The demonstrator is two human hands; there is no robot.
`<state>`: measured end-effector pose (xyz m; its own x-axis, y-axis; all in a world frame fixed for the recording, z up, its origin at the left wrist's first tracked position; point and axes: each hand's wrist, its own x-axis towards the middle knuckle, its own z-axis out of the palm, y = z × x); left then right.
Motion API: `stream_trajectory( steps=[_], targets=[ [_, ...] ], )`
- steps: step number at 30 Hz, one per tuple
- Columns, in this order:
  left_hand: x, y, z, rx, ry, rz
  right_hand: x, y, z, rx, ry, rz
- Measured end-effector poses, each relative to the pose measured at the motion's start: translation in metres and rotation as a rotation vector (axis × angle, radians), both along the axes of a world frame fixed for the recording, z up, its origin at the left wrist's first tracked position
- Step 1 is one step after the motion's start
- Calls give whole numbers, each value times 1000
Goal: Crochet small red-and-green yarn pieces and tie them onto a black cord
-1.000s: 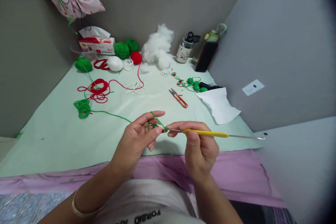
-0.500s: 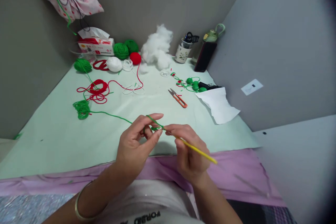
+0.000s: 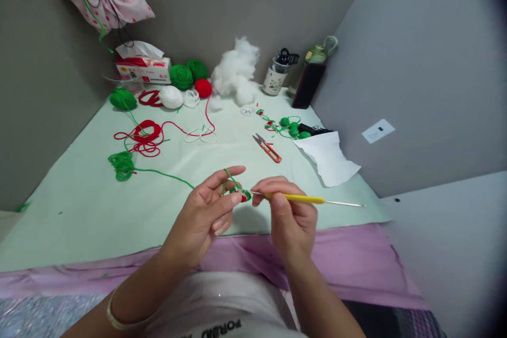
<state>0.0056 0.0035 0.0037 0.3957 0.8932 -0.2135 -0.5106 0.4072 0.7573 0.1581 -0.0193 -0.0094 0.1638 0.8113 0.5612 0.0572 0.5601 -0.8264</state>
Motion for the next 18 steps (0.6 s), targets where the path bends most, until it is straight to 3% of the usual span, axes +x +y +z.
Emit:
stream_trajectory(
  steps=[4, 9, 11, 13, 15, 18],
  targets=[
    [5, -4, -3, 46, 42, 12, -1, 0, -3, -21, -145, -23],
    [4, -2, -7, -34, -32, -25, 5, -10, -6, 205, -617, -164],
    [2, 1, -8, -117, -88, -55, 7, -10, -4, 179, -523, -155],
    [1, 3, -7, -140, -111, -29, 7, -7, -2, 85, -270, -121],
    [2, 4, -7, -89, -85, 15, 5, -3, -1, -9, -52, -50],
    [6, 1, -6, 39, 18, 32, 2, 2, -3, -90, 57, 72]
  ],
)
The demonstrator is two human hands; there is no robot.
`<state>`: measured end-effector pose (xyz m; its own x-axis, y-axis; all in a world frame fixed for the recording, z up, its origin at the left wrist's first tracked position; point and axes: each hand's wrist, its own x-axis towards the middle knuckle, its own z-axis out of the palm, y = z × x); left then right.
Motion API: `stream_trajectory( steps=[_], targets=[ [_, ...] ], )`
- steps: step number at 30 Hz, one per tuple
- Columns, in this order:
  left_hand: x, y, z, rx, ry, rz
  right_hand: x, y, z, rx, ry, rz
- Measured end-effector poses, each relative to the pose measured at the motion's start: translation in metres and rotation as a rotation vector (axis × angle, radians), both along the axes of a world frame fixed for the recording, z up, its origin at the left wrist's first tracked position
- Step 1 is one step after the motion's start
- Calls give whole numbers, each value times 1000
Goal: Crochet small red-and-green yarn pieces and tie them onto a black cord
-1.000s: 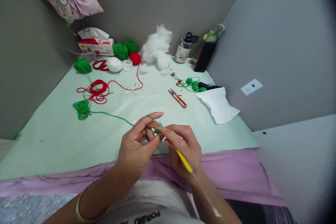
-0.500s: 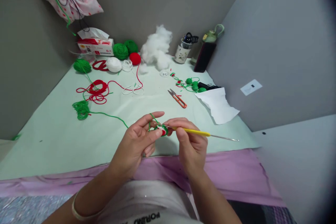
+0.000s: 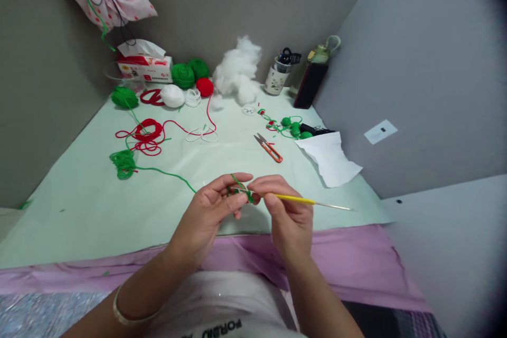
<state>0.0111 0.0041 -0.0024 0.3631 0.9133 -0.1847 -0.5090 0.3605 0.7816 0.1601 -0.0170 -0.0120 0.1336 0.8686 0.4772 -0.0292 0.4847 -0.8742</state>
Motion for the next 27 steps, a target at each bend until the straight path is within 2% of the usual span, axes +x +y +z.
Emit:
stream_trajectory(
  steps=[3, 7, 11, 16, 20, 23, 25, 27],
  targets=[
    [1, -3, -1, 68, 79, -13, 1, 2, -3, -88, 90, 40],
    [-2, -2, -2, 67, 116, 6, 5, 3, -3, -184, 239, 107],
    [-4, -2, -2, 72, 148, 33, 6, 1, 2, -175, 204, 101],
    [-4, -2, -3, 128, 213, 55, 6, -7, 7, -43, -107, -38],
    [-2, -5, -3, 157, 272, 95, 7, -11, 6, 212, -482, -81],
    [-1, -6, -2, 128, 258, 119, 5, -10, 1, 380, -780, -191],
    [-2, -5, -2, 69, 176, 56, 4, -10, -3, 431, -891, -274],
    [-5, -3, 0, -24, 66, -38, 4, -10, -4, 422, -855, -280]
  ],
)
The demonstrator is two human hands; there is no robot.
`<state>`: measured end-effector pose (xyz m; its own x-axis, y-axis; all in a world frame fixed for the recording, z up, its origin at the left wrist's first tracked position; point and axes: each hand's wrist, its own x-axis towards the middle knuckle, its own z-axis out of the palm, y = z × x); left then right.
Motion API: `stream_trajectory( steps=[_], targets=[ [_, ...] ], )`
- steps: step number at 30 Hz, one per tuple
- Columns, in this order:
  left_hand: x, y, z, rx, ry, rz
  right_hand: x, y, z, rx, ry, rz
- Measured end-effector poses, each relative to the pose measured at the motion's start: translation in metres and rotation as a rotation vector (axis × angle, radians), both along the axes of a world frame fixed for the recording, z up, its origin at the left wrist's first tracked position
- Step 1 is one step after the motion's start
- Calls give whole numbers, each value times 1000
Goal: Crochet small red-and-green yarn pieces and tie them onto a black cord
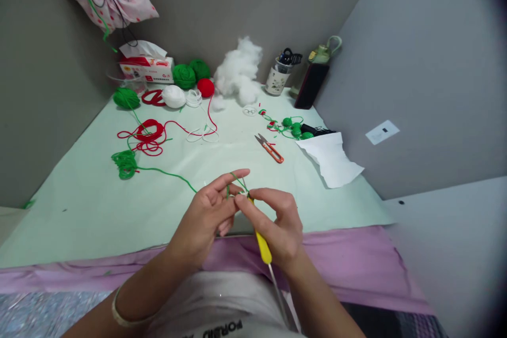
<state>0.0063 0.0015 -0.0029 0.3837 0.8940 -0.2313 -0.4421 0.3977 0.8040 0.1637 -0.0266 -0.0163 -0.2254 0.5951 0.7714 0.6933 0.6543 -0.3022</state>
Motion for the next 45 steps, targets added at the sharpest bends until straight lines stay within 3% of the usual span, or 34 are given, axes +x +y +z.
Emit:
stream_trajectory(
  steps=[3, 6, 10, 18, 25, 32, 37, 45],
  targets=[
    [-3, 4, 2, -96, -97, -13, 1, 2, 2, -114, 348, 78],
    [-3, 5, 4, -76, -91, 17, -1, 7, 6, -250, 711, 159],
    [1, 1, 7, -32, -50, -10, -5, 12, 6, -387, 796, 240],
    [0, 1, 7, -5, 15, -21, 0, 12, 1, -511, 971, 313],
    [0, -1, 6, 48, 78, 55, 1, 7, 7, -448, 883, 278],
    [4, -5, 3, 213, 318, 219, 0, -1, 7, -173, 448, 205],
    [6, -7, 4, 224, 311, 299, 3, -3, 0, -47, 140, 134],
    [2, -3, 2, 226, 287, 260, 1, 9, 0, -116, 474, 232]
  ],
)
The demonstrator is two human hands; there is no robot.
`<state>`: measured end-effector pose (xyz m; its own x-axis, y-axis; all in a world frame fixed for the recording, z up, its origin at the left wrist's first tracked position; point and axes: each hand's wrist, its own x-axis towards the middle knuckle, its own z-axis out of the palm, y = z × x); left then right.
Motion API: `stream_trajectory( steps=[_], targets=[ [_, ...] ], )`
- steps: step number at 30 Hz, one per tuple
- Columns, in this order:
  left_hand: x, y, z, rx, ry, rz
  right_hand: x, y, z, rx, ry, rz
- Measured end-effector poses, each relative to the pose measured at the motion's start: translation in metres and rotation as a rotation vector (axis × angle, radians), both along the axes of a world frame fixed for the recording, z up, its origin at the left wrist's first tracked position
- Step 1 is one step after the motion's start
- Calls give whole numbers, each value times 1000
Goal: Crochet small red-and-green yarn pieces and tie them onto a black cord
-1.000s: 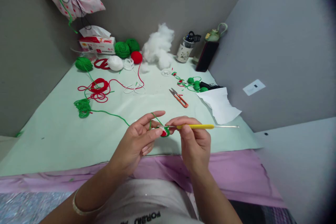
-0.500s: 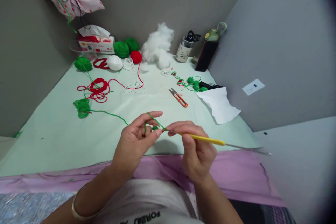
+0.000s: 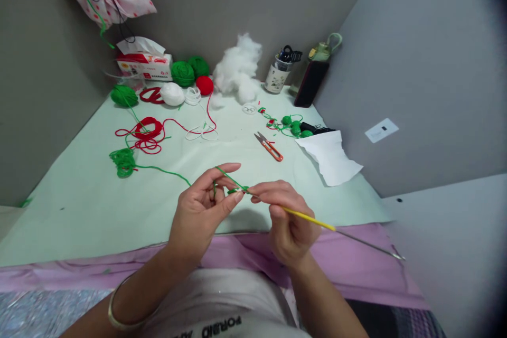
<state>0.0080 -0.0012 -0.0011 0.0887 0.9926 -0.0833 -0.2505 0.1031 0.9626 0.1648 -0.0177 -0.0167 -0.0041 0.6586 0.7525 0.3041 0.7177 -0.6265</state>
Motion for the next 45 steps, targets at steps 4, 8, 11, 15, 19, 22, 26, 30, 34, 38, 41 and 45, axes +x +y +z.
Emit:
stream_trajectory(
  steps=[4, 8, 11, 15, 19, 22, 26, 30, 34, 38, 41, 45],
  targets=[
    [1, 0, 0, -20, -1, -44, -1, -1, -2, 44, -167, -29],
    [2, -1, 0, -108, -180, -152, -4, -6, -8, 143, -406, -230],
    [1, 1, 3, -234, -326, -247, -4, -7, -8, 153, -381, -240],
    [-5, 8, 6, -286, -396, -209, -3, -4, 3, -67, 83, -106],
    [-4, 8, 6, -230, -362, -207, -6, 2, 9, -332, 464, 96],
    [-1, 4, 7, -215, -335, -255, -8, 6, 7, -388, 508, 160],
    [-1, 2, 7, -202, -310, -290, -9, 6, 4, -400, 464, 176],
    [-2, 2, 6, -207, -302, -298, -8, 6, 6, -378, 415, 170],
    [-2, 2, 4, -218, -293, -275, -7, 6, 6, -369, 408, 98],
    [0, 2, 3, -225, -313, -300, -6, 5, 7, -325, 389, 35],
    [1, 3, 2, -263, -343, -346, -6, 4, 7, -334, 385, 4],
    [-1, 4, -2, -334, -380, -332, -3, 3, 8, -379, 524, -8]
  ],
)
